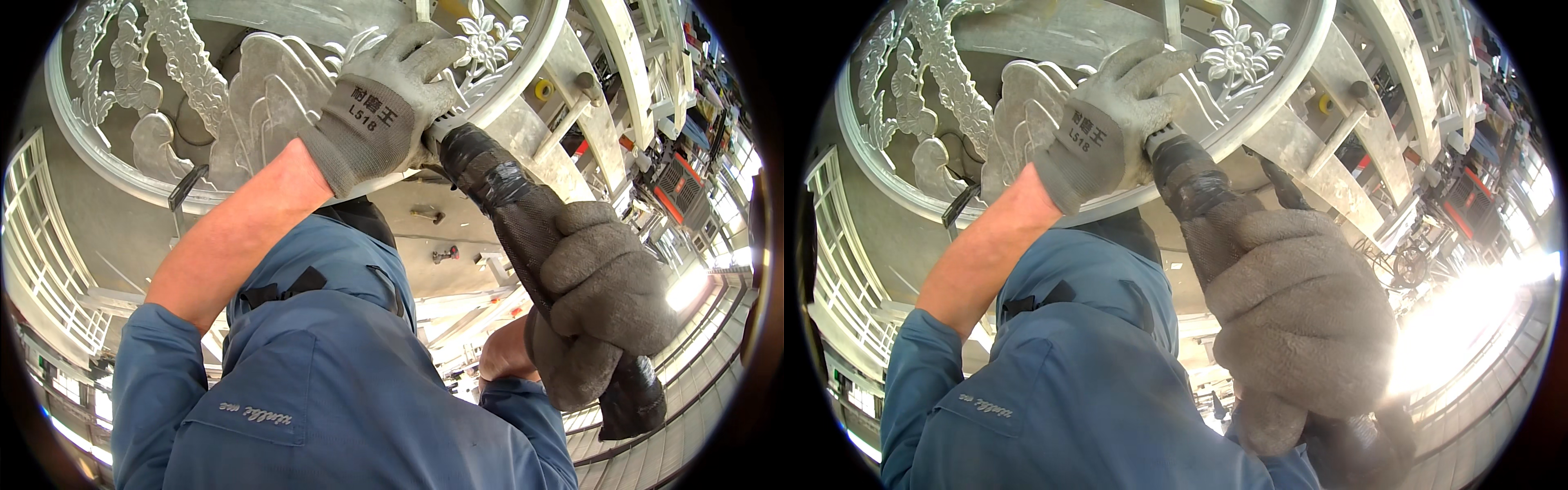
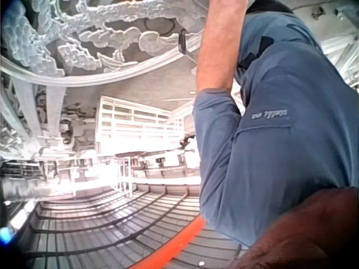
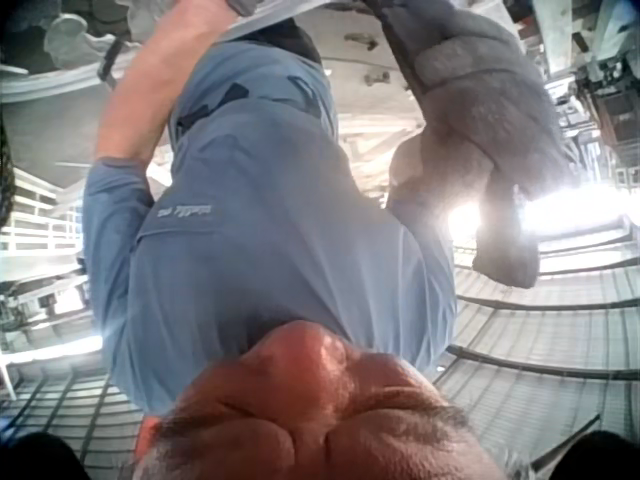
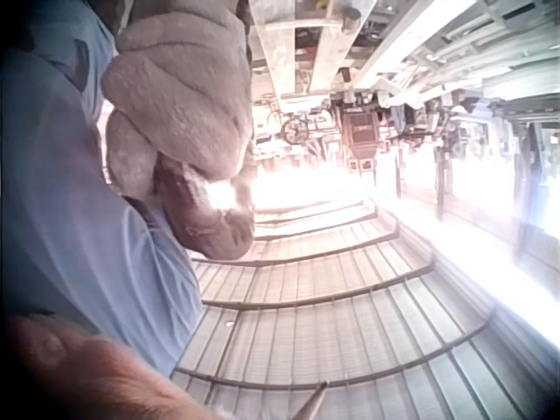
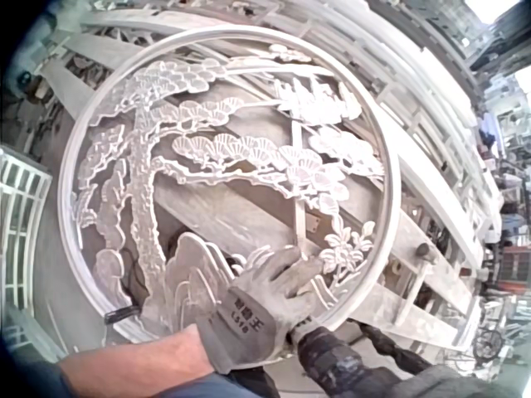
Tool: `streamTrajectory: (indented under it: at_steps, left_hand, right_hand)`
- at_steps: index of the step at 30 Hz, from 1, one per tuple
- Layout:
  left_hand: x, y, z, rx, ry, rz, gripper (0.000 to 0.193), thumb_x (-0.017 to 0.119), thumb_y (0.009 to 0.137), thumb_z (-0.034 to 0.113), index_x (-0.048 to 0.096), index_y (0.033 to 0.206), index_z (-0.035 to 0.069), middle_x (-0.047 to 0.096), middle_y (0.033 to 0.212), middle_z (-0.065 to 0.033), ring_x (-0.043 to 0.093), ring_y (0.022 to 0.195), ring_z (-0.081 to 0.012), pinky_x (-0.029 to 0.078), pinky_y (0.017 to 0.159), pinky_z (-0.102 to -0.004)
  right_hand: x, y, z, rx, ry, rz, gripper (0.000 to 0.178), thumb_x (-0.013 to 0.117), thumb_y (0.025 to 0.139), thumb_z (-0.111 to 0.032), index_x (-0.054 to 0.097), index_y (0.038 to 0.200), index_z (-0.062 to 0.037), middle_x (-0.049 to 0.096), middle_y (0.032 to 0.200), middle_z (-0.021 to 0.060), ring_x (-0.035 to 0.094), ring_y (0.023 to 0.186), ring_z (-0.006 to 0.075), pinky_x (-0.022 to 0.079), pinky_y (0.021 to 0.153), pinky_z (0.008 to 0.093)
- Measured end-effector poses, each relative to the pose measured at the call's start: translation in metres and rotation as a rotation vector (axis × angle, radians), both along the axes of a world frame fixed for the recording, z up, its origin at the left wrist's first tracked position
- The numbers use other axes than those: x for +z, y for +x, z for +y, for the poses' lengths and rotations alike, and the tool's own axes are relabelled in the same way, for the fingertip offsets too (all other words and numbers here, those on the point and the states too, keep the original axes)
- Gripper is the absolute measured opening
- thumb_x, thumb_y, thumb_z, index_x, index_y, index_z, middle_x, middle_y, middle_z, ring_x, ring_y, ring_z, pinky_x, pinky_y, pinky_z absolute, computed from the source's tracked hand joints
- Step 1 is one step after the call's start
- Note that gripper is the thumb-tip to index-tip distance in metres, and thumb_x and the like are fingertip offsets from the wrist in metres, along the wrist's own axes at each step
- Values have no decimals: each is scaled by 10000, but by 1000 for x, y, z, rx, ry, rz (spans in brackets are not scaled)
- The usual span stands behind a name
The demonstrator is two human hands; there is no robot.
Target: The person welds a large circular metal decorative panel with floral and landscape cutouts, using a handheld welding torch. They repeatedly reposition the panel on a support frame and weld along the rim and internal joints.
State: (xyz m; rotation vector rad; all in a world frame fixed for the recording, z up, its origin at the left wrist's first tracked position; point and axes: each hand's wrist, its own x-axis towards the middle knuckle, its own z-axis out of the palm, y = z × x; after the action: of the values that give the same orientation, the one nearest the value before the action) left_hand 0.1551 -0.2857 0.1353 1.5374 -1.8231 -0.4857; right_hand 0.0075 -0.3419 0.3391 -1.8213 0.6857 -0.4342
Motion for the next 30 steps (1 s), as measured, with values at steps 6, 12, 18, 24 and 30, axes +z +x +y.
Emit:
streamTrajectory:
  at_steps: [6,12,18,24,30]
  left_hand:
    - [-6,1,2,5,18,24,365,907,578,283,748,859,113,601,1392,-68,545,1296,-371,584,963,-460]
    - [-10,0,3,10,26,5,343,908,565,270,752,820,102,604,1390,-66,547,1294,-369,575,974,-468]
    - [17,12,-9,-60,-45,227,473,892,625,165,736,1065,93,596,1401,-113,535,1312,-381,543,1002,-472]
    - [77,49,-27,-129,366,1207,563,828,776,161,598,1267,5,674,1199,-165,672,1043,-239,574,880,-368]
    - [111,27,-28,55,422,1315,466,863,827,203,634,1137,-58,733,1000,-74,672,900,-95,558,804,-243]
  right_hand:
    - [-4,-2,1,-8,-39,41,383,741,898,-449,570,767,-132,516,550,-11,606,539,196,572,748,493]
    - [-10,-3,4,-39,-53,-20,310,672,940,-383,556,782,-142,531,631,-11,622,645,187,560,761,474]
    - [8,-34,-2,-279,-81,-196,274,484,908,-216,387,658,-159,400,611,-4,412,546,142,515,785,444]
    - [20,-49,-5,-818,-723,161,235,491,876,-173,470,702,-16,460,679,79,514,661,224,550,843,483]
    - [8,-91,-6,-636,-1132,885,140,636,887,-4,669,988,88,638,1025,228,684,936,318,605,841,423]
